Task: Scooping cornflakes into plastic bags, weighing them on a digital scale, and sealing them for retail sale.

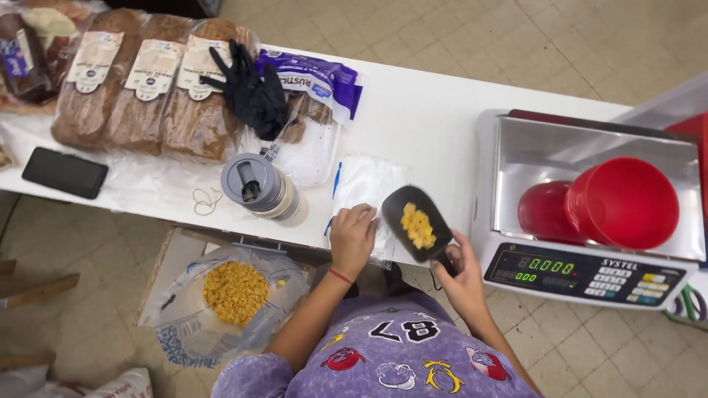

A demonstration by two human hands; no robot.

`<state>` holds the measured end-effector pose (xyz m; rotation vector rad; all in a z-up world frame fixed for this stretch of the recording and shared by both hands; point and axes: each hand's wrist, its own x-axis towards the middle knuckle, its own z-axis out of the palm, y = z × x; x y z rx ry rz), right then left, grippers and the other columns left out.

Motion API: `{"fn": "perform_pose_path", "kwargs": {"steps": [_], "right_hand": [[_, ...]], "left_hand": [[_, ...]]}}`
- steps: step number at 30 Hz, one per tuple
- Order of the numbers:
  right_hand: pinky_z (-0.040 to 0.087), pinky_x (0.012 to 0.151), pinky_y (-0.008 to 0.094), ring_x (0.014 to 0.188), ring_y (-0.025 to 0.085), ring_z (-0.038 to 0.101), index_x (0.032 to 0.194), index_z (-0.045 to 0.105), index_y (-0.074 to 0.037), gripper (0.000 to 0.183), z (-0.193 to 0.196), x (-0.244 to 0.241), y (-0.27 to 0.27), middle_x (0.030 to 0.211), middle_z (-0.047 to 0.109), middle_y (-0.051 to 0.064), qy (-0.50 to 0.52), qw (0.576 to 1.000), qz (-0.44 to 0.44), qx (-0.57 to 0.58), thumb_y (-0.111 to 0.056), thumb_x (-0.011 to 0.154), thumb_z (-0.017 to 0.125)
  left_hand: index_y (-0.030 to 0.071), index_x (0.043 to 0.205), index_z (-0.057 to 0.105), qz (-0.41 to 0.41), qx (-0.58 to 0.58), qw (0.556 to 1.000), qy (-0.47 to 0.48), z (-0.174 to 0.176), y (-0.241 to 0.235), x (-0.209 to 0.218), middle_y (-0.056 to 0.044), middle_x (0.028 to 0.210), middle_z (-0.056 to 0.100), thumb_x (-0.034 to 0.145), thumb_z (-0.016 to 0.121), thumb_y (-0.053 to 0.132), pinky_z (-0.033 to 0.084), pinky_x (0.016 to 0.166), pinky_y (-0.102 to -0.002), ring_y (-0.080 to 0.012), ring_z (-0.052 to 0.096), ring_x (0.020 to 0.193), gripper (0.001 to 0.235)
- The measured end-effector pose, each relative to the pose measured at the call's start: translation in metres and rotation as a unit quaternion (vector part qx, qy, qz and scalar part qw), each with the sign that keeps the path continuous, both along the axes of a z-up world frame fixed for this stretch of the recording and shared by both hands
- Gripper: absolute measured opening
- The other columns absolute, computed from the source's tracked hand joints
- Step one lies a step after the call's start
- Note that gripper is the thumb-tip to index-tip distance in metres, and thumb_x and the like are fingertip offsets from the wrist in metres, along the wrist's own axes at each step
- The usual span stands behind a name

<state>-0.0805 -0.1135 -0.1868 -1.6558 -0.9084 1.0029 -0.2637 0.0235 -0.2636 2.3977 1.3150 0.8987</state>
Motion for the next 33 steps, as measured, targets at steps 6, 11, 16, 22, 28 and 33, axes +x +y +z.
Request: {"fn": "perform_pose_path", "kwargs": {"steps": [6, 11, 16, 22, 28, 33], "right_hand": [[0.051, 0.074, 0.036, 0.083, 0.023, 0.06, 0.151, 0.013, 0.004, 0.073, -0.01, -0.024, 0.016, 0.099, 0.058, 0.017, 0.015, 0.998, -0.057, 0.01, 0.004, 0.089, 0.053], [0.054, 0.077, 0.035, 0.089, 0.025, 0.061, 0.154, 0.004, -0.001, 0.081, -0.041, -0.016, 0.019, 0.105, 0.055, 0.019, -0.002, 0.998, -0.068, -0.003, 0.008, 0.089, 0.051], [0.052, 0.088, 0.042, 0.105, 0.032, 0.06, 0.155, 0.004, -0.001, 0.083, -0.046, -0.017, 0.021, 0.111, 0.057, 0.022, -0.066, 0.995, -0.068, -0.012, 0.005, 0.09, 0.054], [0.04, 0.109, 0.048, 0.131, 0.043, 0.043, 0.15, 0.008, 0.012, 0.086, 0.011, -0.029, 0.017, 0.136, 0.044, 0.034, -0.267, 0.96, 0.015, -0.084, -0.011, 0.088, 0.063], [0.036, 0.108, 0.054, 0.132, 0.042, 0.042, 0.142, 0.038, 0.006, 0.071, 0.061, -0.042, 0.005, 0.138, 0.048, 0.025, -0.264, 0.959, 0.077, 0.063, -0.027, 0.087, 0.067], [0.049, 0.094, 0.045, 0.111, 0.031, 0.057, 0.109, 0.056, 0.006, 0.033, 0.037, -0.054, 0.026, 0.111, 0.063, 0.022, 0.135, 0.98, 0.029, 0.141, -0.02, 0.09, 0.062]], "left_hand": [[0.015, 0.099, 0.066, 0.031, -0.13, 0.981, -0.138, 0.033, 0.02, -0.008, 0.004, 0.088, 0.066, 0.084, 0.076, 0.013, 0.051, 0.078, -0.029, -0.0165, 0.059, 0.091, 0.018], [0.004, 0.111, 0.066, -0.012, -0.148, 0.965, -0.215, 0.074, 0.032, -0.017, -0.006, 0.081, 0.063, 0.084, 0.073, 0.006, 0.049, 0.081, -0.041, -0.0263, 0.062, 0.086, 0.028], [0.016, 0.107, 0.073, -0.002, -0.073, 0.967, -0.245, 0.123, 0.026, -0.026, 0.002, 0.086, 0.059, 0.088, 0.073, 0.01, 0.031, 0.098, -0.044, -0.015, 0.056, 0.095, 0.02], [0.012, 0.116, 0.069, -0.006, -0.084, 0.934, -0.346, 0.135, 0.005, -0.029, -0.001, 0.088, 0.063, 0.089, 0.071, 0.007, 0.036, 0.093, -0.041, -0.0144, 0.059, 0.084, 0.028], [0.005, 0.117, 0.067, -0.049, -0.119, 0.91, -0.395, 0.138, -0.016, -0.019, -0.005, 0.086, 0.062, 0.088, 0.069, 0.004, 0.042, 0.089, -0.041, -0.02, 0.061, 0.083, 0.029], [0.006, 0.118, 0.066, -0.097, -0.122, 0.911, -0.382, 0.141, -0.03, -0.011, -0.002, 0.085, 0.059, 0.087, 0.07, 0.004, 0.044, 0.087, -0.038, -0.0186, 0.059, 0.082, 0.031]]}}
